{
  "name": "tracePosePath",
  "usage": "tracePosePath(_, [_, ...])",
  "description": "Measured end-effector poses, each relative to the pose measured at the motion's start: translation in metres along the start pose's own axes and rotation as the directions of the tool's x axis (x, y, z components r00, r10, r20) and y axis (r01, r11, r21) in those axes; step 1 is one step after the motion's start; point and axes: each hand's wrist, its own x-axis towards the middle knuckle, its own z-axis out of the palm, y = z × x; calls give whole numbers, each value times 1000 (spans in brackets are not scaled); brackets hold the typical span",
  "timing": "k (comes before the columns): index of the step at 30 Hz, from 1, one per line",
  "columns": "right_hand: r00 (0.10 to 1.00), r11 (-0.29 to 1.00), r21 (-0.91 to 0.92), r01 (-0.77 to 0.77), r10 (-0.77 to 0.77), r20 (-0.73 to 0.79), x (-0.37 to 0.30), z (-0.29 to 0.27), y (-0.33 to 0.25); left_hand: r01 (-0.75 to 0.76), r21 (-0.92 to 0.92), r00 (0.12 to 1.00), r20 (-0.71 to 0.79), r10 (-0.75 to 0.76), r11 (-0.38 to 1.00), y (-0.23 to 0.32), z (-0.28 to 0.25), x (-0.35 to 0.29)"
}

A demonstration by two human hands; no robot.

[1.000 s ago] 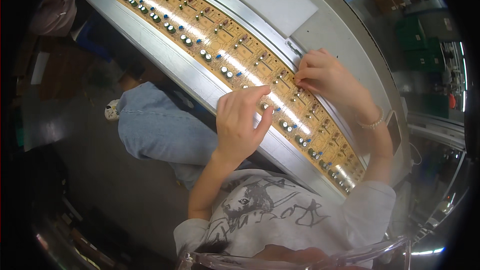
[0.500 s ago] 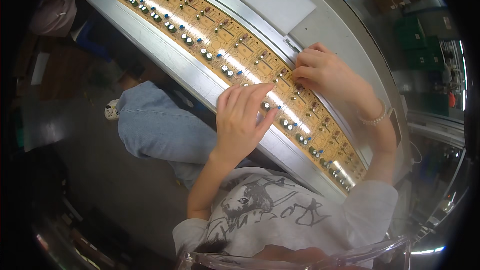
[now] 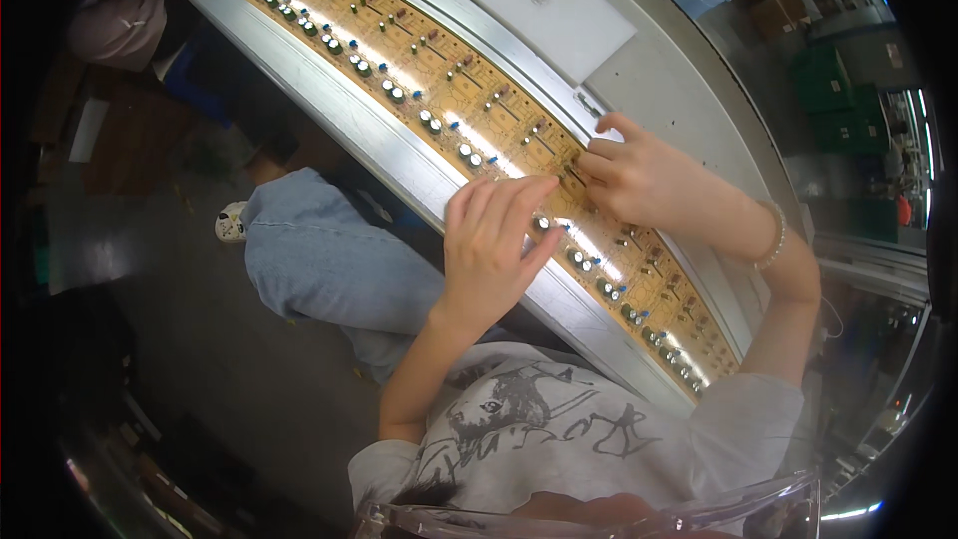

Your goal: Placing small electronic components into a component strip for manual assembly.

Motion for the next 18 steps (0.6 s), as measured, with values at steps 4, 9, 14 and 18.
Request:
tracePosePath(4, [956,918,304,-255,286,-60,2,4,40,42,13,995,94,-43,999,2,-3,2])
tracePosePath(9, [613,508,687,-520,782,-114,24,42,110,77,22,992,101,-79,997,4,2,4])
tracePosePath(14, [615,413,723,-553,788,21,44,59,136,71,75,991,107,-79,995,3,3,4])
tracePosePath(18, [677,455,705,-544,734,49,53,58,146,63,95,994,83,-71,994,-1,6,3])
